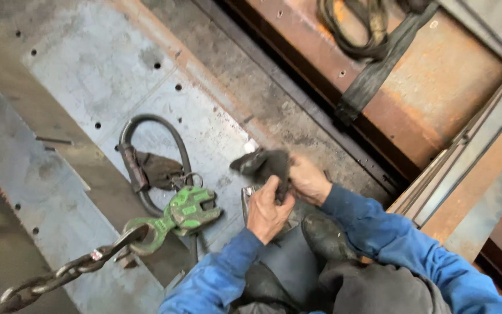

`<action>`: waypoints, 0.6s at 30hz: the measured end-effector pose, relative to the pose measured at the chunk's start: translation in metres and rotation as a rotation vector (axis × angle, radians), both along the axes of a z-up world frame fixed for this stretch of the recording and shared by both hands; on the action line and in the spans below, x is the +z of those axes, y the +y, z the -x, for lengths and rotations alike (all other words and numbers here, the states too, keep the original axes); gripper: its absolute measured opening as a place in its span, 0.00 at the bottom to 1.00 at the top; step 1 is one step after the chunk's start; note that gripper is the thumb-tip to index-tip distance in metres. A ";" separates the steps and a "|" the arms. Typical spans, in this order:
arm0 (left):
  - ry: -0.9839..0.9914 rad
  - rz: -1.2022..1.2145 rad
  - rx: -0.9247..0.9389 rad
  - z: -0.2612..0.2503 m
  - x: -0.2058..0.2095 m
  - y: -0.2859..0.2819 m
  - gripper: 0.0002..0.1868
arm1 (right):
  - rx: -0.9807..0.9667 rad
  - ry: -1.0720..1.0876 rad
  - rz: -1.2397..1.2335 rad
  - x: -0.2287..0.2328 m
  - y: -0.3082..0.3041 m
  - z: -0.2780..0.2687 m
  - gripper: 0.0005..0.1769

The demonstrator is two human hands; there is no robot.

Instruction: The person sits on a steel structure holding a metal workpiece with a threaded rod, measures it against a combination square, then reaches for a green lifting clamp attached to a chain and puts on work gloves. They handle the workpiece and clamp while positioning the part on the beam.

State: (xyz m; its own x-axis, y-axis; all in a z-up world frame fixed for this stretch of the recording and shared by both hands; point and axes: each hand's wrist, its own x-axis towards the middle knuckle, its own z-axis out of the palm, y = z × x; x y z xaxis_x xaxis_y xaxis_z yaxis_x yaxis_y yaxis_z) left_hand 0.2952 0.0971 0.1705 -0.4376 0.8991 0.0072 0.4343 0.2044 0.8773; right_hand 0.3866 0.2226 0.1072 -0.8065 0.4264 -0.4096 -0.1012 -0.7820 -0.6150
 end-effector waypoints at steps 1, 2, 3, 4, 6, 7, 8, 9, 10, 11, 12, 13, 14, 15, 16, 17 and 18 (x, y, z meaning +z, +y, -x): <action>0.003 -0.014 -0.009 0.003 0.005 0.000 0.13 | -0.009 0.003 -0.014 -0.007 0.001 0.003 0.19; 0.025 -0.005 -0.006 0.006 0.009 0.001 0.14 | 0.087 -0.010 0.059 -0.014 0.002 0.006 0.21; 0.044 0.014 0.001 0.008 0.013 -0.002 0.14 | 0.185 -0.026 0.142 -0.022 -0.001 0.009 0.23; 0.046 0.009 -0.005 0.010 0.016 -0.002 0.14 | 0.180 -0.024 0.137 -0.017 -0.001 0.013 0.23; 0.116 -0.044 -0.020 0.015 0.022 -0.005 0.14 | 0.363 -0.054 -0.059 -0.008 -0.004 0.020 0.25; 0.117 -0.045 -0.025 0.014 0.023 -0.005 0.14 | 0.358 -0.053 -0.059 -0.004 -0.003 0.023 0.25; 0.133 -0.050 -0.034 0.014 0.024 -0.006 0.14 | 0.336 -0.023 -0.178 0.001 -0.002 0.026 0.24; 0.151 -0.056 -0.042 0.014 0.025 -0.006 0.14 | 0.314 0.008 -0.299 0.005 0.000 0.029 0.23; 0.153 -0.058 -0.047 0.013 0.025 -0.006 0.14 | 0.309 0.009 -0.301 -0.017 -0.002 0.027 0.23; 0.183 -0.075 -0.075 0.012 0.025 -0.005 0.13 | 0.275 -0.133 -0.469 -0.039 -0.003 0.025 0.22; 0.213 -0.091 -0.103 0.012 0.025 -0.004 0.13 | 0.238 -0.279 -0.635 -0.062 -0.005 0.024 0.22; 0.213 -0.093 -0.106 0.011 0.023 -0.003 0.13 | 0.235 -0.280 -0.636 -0.034 -0.003 0.025 0.22; 0.240 -0.095 -0.134 0.010 0.020 -0.002 0.12 | 0.259 -0.235 -0.537 -0.006 0.000 0.026 0.23; 0.266 -0.094 -0.163 0.008 0.018 -0.001 0.12 | 0.281 -0.190 -0.435 0.022 0.000 0.026 0.25; 0.266 -0.094 -0.168 0.008 0.015 -0.002 0.12 | 0.277 -0.191 -0.434 0.017 0.000 0.025 0.25; 0.282 -0.089 -0.140 0.007 0.012 -0.001 0.12 | 0.245 -0.077 -0.323 0.012 0.002 0.024 0.26; 0.299 -0.084 -0.113 0.006 0.009 0.000 0.12 | 0.213 0.036 -0.212 0.007 0.004 0.023 0.27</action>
